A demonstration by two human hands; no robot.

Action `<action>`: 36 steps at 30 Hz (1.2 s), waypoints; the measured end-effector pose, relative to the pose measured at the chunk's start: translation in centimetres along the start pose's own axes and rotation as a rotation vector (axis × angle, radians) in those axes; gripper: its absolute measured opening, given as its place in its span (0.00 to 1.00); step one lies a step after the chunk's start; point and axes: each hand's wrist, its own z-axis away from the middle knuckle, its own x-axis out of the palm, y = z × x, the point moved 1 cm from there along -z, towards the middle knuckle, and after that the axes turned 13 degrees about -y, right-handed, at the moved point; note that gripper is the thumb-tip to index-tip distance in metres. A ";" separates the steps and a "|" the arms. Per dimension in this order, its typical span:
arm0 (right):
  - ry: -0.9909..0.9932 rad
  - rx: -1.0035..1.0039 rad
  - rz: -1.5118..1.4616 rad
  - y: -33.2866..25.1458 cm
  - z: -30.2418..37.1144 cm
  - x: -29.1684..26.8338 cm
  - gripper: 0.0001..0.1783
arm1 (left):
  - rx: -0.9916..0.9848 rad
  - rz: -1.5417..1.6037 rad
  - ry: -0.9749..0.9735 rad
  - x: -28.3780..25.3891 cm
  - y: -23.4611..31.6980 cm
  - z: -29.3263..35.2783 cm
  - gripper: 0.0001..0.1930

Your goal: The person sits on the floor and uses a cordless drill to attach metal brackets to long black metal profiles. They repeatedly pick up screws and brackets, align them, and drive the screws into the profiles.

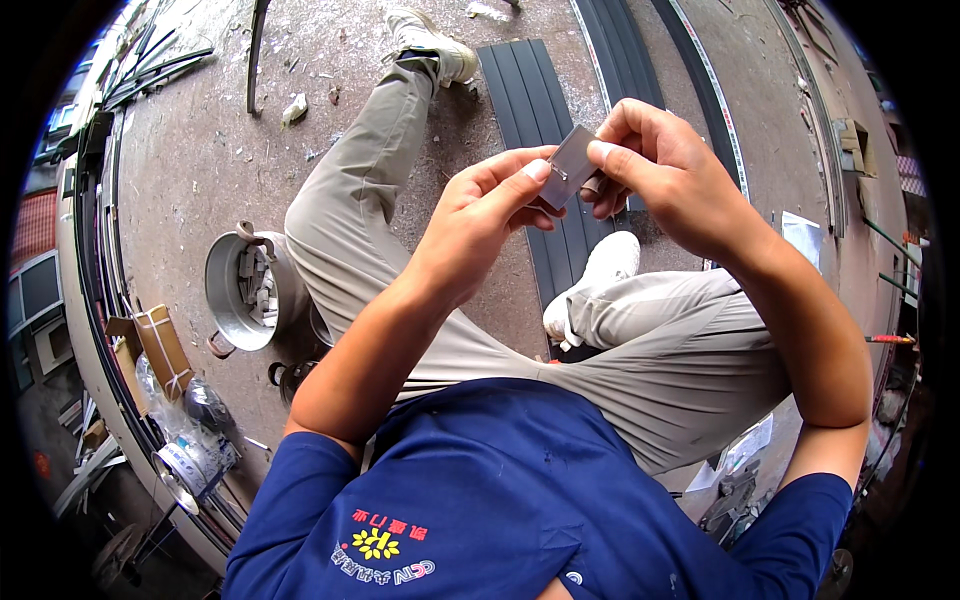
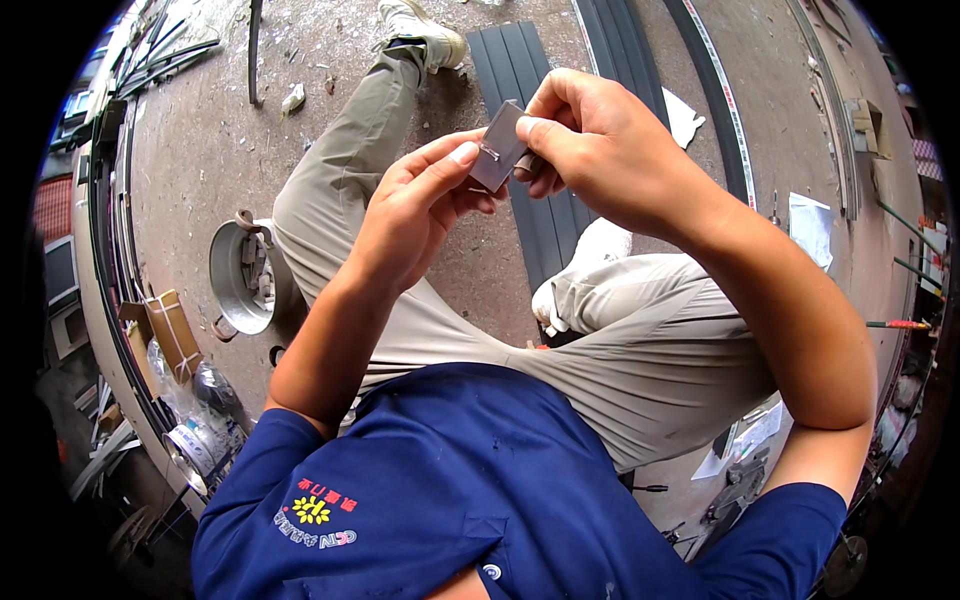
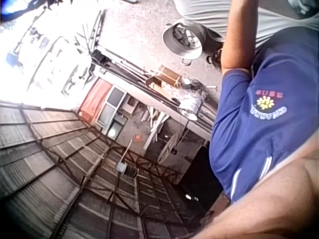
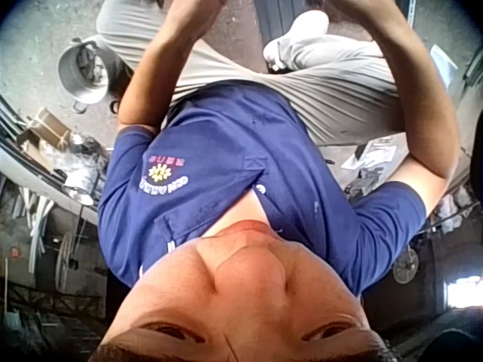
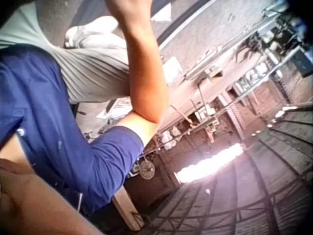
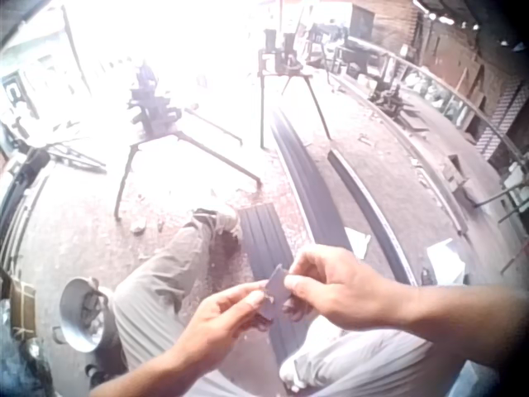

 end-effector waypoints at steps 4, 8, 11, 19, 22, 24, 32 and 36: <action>-0.007 -0.015 -0.001 0.2 -0.1 -0.2 0.07 | 0.020 -0.082 0.062 0.0 -0.2 0.1 0.19; -0.016 -0.041 0.040 -0.3 0.0 0.0 0.07 | 0.046 -0.096 0.082 -0.1 -0.7 0.2 0.18; -0.031 -0.071 0.125 -0.4 0.3 0.4 0.07 | 0.026 -0.055 0.082 0.2 -0.6 0.1 0.18; 0.021 -0.115 0.371 -1.0 0.6 1.1 0.06 | -0.013 0.030 0.108 1.0 -0.2 0.1 0.18; 0.047 -0.176 0.478 -1.2 0.8 1.3 0.05 | -0.032 0.056 0.123 1.4 -0.1 0.0 0.19; 0.099 -0.243 0.476 -0.7 0.7 1.5 0.05 | -0.031 0.067 0.130 1.7 -0.1 0.0 0.19; 0.166 -0.343 0.626 -0.3 0.8 1.8 0.05 | 0.030 0.043 0.171 2.4 -0.8 -0.3 0.18; 0.194 -0.356 0.672 -0.4 0.8 1.8 0.05 | 0.138 -0.053 0.135 2.1 -1.6 -0.5 0.19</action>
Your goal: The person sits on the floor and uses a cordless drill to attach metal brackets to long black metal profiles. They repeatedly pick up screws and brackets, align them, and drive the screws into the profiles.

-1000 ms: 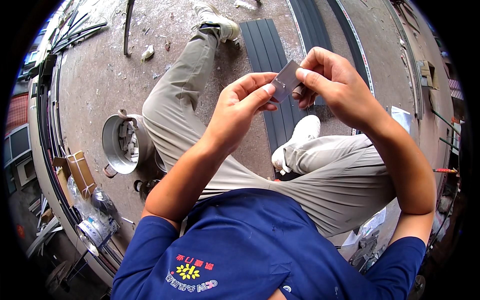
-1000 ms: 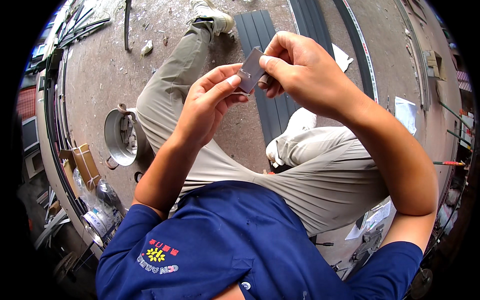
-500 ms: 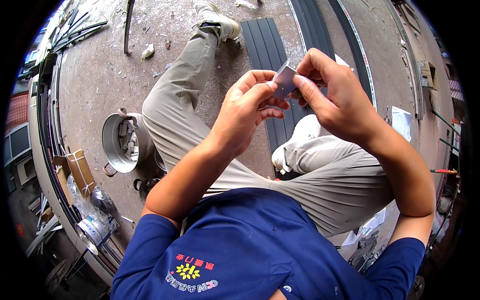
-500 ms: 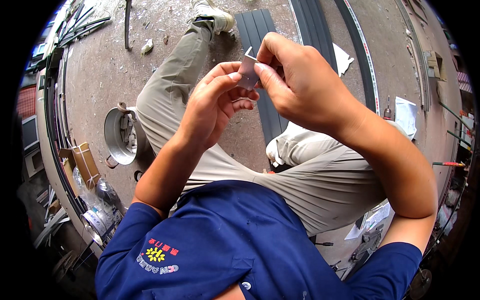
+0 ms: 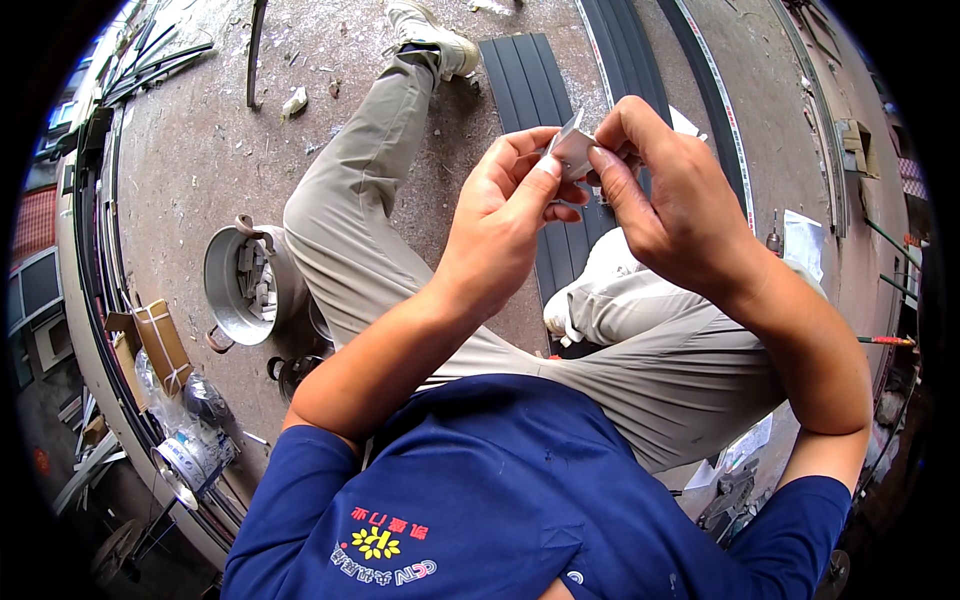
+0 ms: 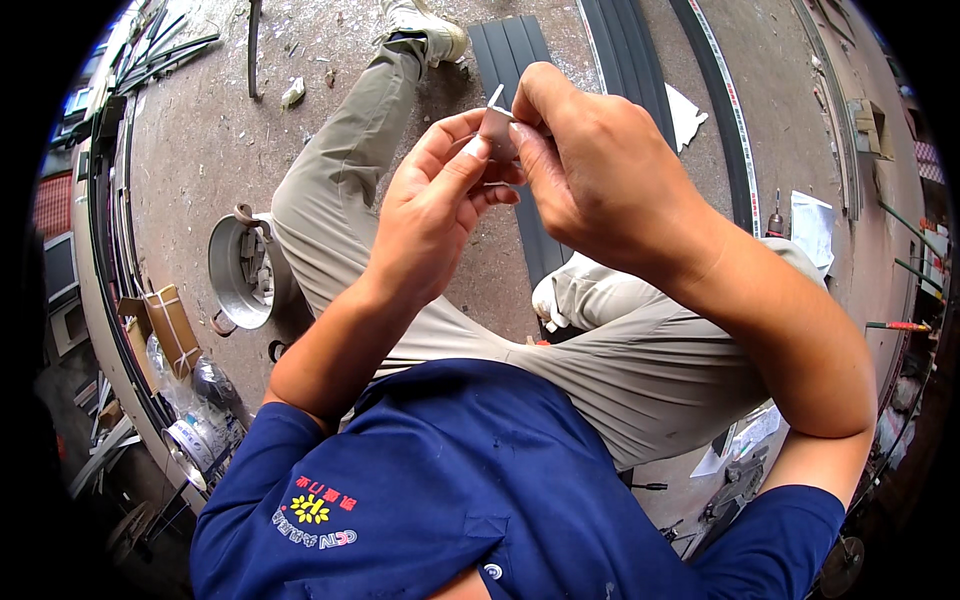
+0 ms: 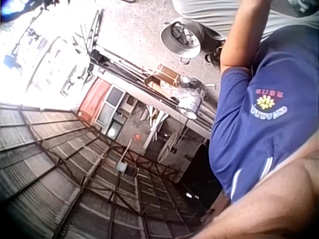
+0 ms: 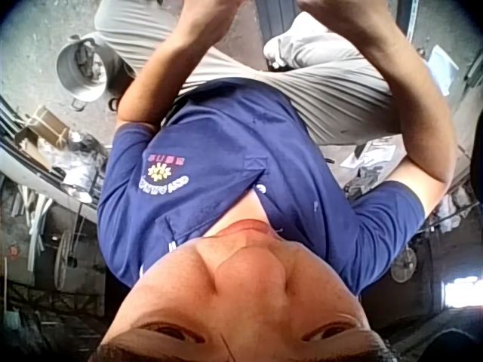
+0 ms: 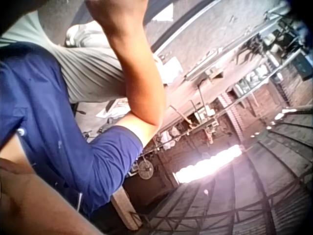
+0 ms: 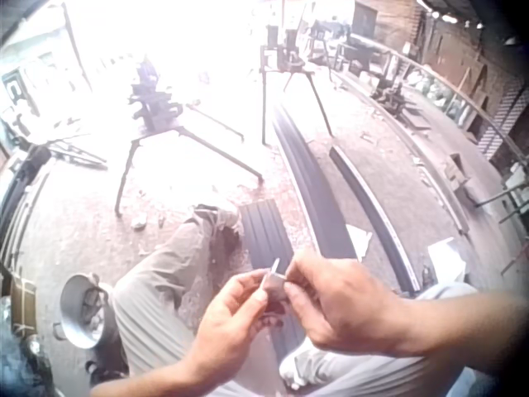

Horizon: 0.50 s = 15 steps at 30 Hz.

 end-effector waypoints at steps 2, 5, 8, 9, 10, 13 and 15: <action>0.004 -0.010 0.034 0.0 0.1 0.0 0.05 | 0.030 -0.036 -0.014 0.0 0.0 0.0 0.19; 0.014 -0.047 0.092 -0.1 0.3 0.0 0.05 | 0.047 -0.009 -0.011 0.3 0.2 -0.1 0.17; 0.030 -0.080 0.113 -0.3 0.3 0.2 0.06 | 0.048 0.044 0.010 0.4 0.1 -0.1 0.16; 0.024 -0.074 0.125 -0.3 0.4 0.2 0.05 | 0.048 0.060 0.016 0.4 0.0 -0.1 0.16; 0.018 -0.068 0.138 -0.4 0.4 0.2 0.05 | 0.053 0.051 0.020 0.4 0.1 -0.2 0.17; 0.021 -0.070 0.169 -0.4 0.4 0.2 0.05 | 0.069 0.027 0.025 0.5 0.0 -0.4 0.17; 0.031 -0.074 0.155 -0.3 0.3 0.1 0.05 | 0.084 0.014 0.023 0.5 0.0 -0.4 0.17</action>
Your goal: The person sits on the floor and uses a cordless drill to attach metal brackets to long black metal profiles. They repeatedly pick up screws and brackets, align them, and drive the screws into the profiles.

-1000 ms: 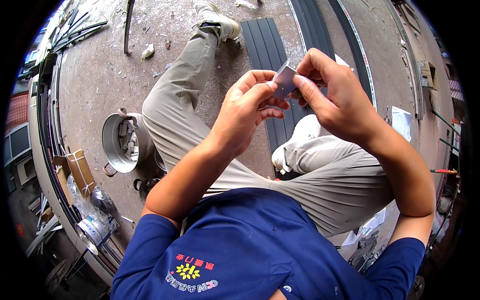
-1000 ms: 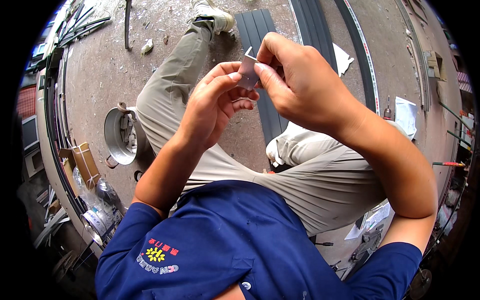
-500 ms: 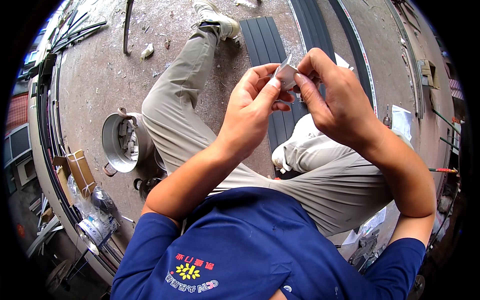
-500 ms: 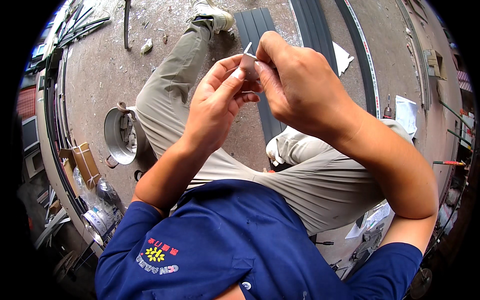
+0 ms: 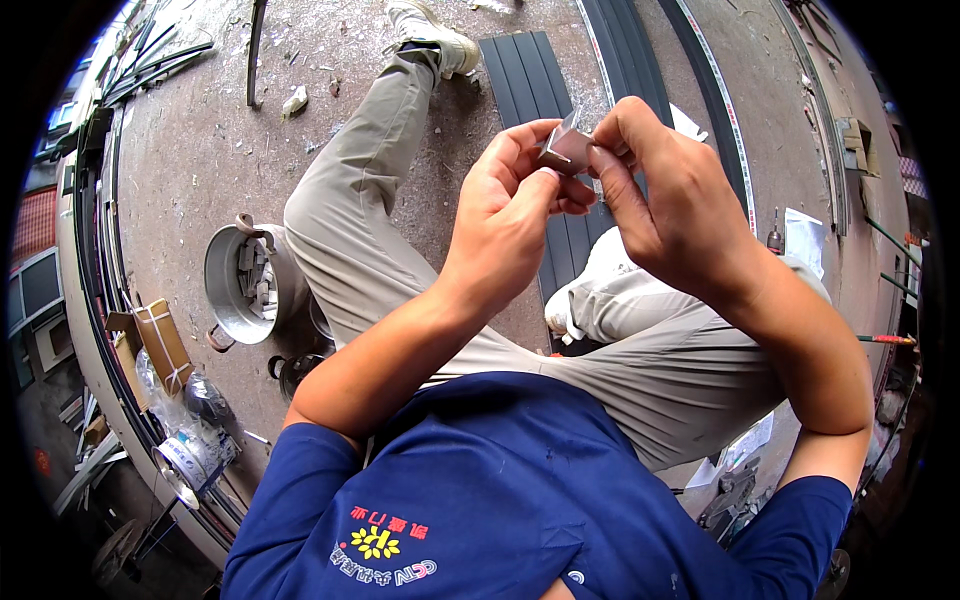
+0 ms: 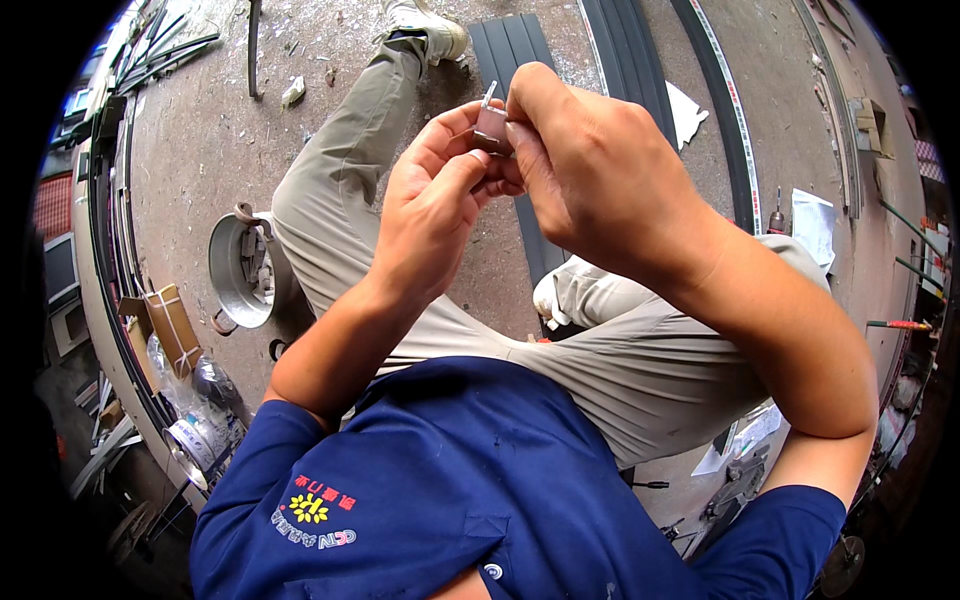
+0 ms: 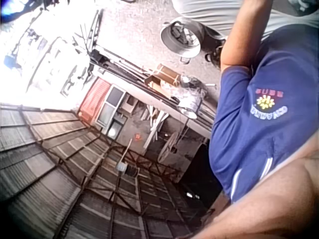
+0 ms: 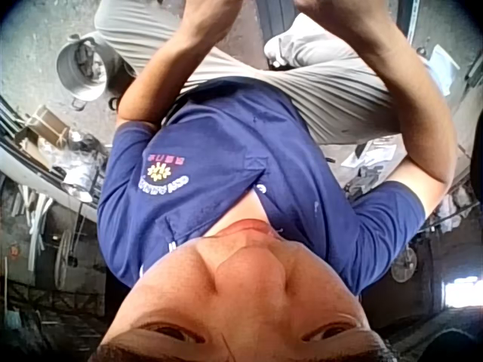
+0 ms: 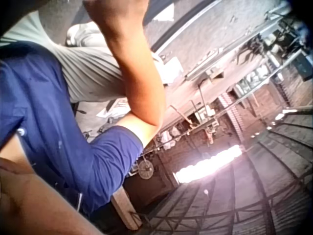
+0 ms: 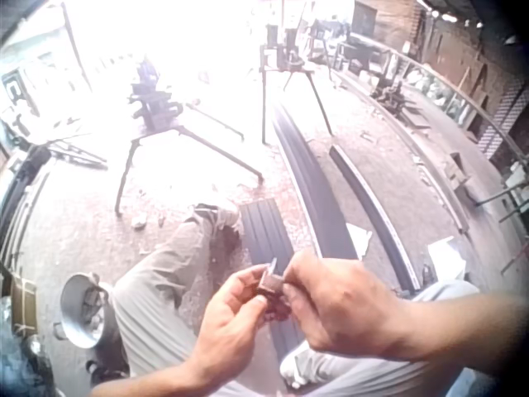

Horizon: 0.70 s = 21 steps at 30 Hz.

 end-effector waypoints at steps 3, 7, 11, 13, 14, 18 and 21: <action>0.003 0.003 -0.026 0.0 -0.1 -0.1 0.04 | 0.013 0.025 -0.004 -0.1 0.1 0.1 0.18; -0.011 0.034 -0.063 -0.1 -0.1 -0.2 0.04 | -0.003 0.011 -0.013 -0.1 0.2 0.3 0.18; -0.007 0.038 -0.098 -0.1 -0.1 -0.4 0.04 | 0.027 -0.013 -0.033 -0.3 0.0 0.4 0.19; 0.027 0.018 -0.114 0.0 -0.3 -0.4 0.05 | 0.038 -0.008 -0.046 -0.4 0.0 0.4 0.19; 0.023 0.031 -0.144 0.1 -0.3 -0.4 0.05 | 0.039 -0.005 -0.050 -0.5 0.1 0.5 0.19; 0.006 0.077 -0.240 0.1 -0.4 -0.9 0.05 | 0.058 0.010 -0.064 -0.4 0.5 0.4 0.20; 0.003 0.075 -0.299 0.0 -0.4 -0.8 0.04 | 0.024 -0.056 -0.073 -1.0 0.5 0.3 0.20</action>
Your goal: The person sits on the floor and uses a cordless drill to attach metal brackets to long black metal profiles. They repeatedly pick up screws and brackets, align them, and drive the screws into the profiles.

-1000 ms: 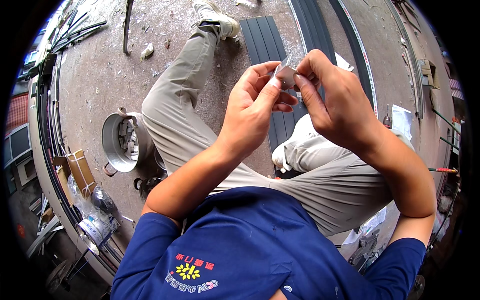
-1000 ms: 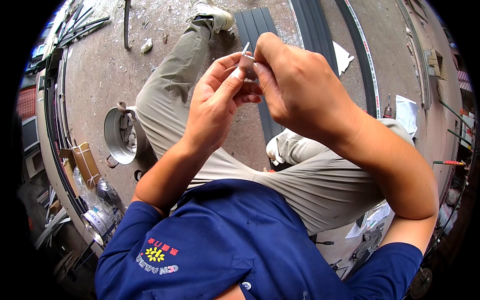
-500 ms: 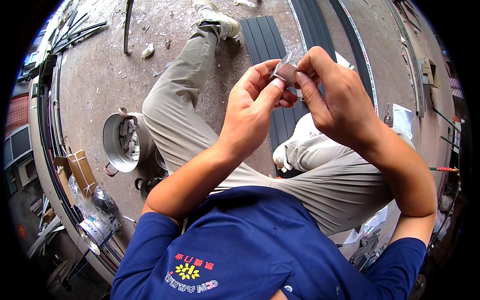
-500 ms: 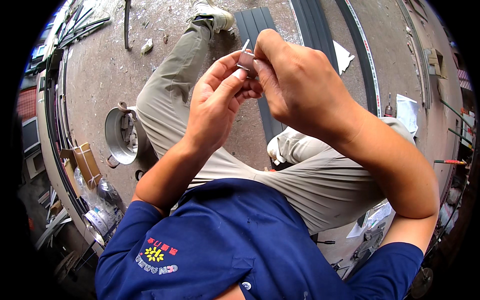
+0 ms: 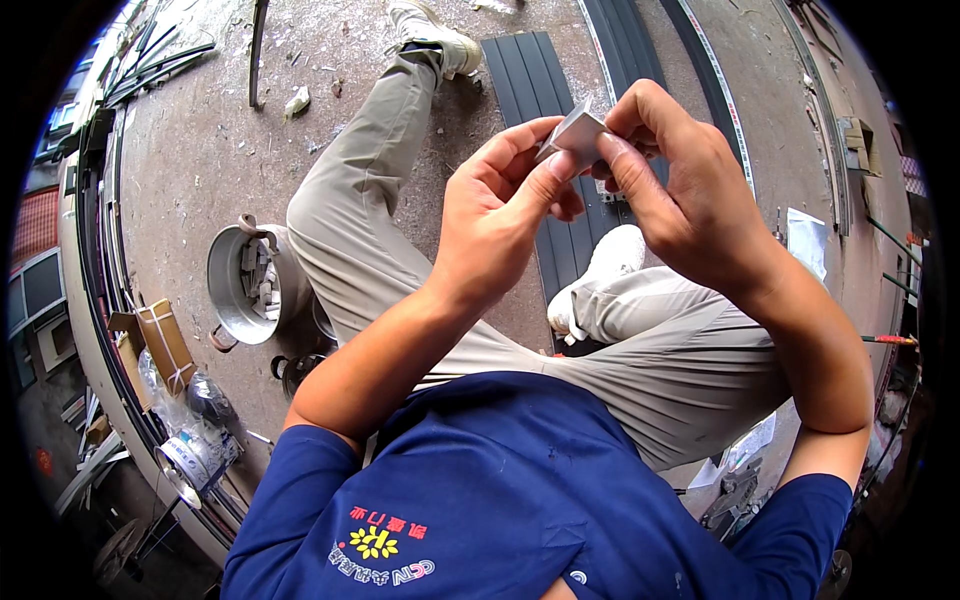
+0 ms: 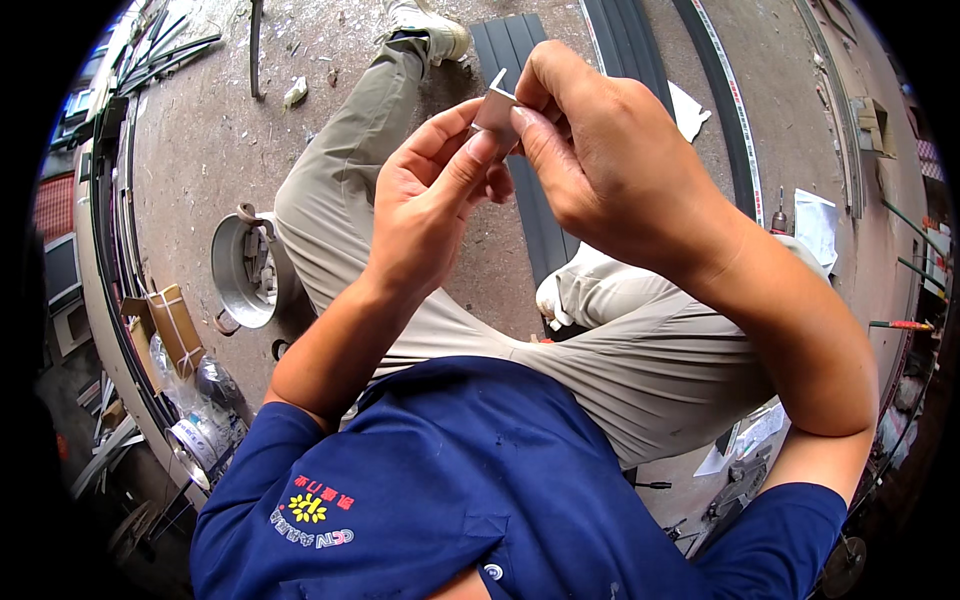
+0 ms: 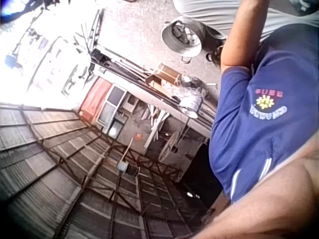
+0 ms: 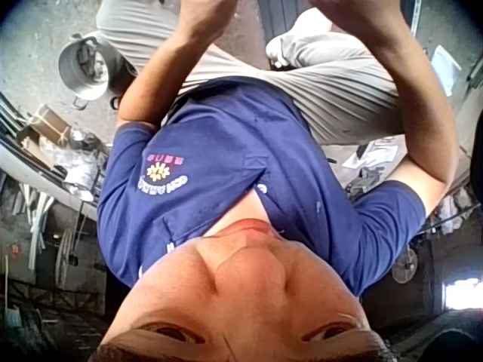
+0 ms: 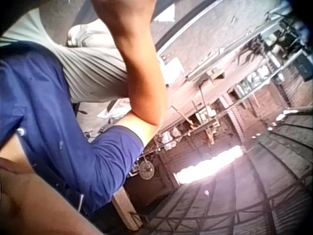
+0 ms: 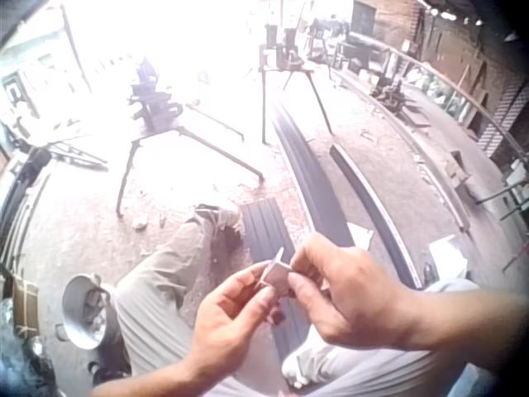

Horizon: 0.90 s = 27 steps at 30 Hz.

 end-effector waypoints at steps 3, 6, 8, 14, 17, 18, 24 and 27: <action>-0.014 0.034 -0.051 0.1 -0.1 0.0 0.04 | -0.017 0.020 0.013 -0.1 0.1 0.0 0.20; -0.102 0.126 -0.120 -0.2 -0.1 -0.5 0.05 | -0.037 -0.003 0.041 -0.3 0.4 0.0 0.20; -0.144 0.178 -0.180 -0.1 -0.1 -0.7 0.06 | -0.056 0.003 0.030 -0.4 0.6 0.0 0.21; -0.167 0.205 -0.239 0.1 -0.2 -0.9 0.06 | -0.075 0.020 0.025 -0.5 0.9 0.1 0.22; -0.161 0.195 -0.255 0.3 -0.3 -0.9 0.06 | -0.089 0.009 0.026 -0.4 0.9 0.0 0.23; -0.159 0.195 -0.256 0.3 -0.3 -0.9 0.06 | -0.095 0.001 0.025 -0.4 0.8 -0.1 0.24; -0.171 0.206 -0.218 0.1 -0.3 -0.9 0.05 | -0.101 0.008 0.016 -0.3 0.6 -0.1 0.23; -0.176 0.208 -0.192 0.1 -0.3 -1.0 0.05 | -0.109 0.009 0.028 -0.3 0.5 -0.1 0.23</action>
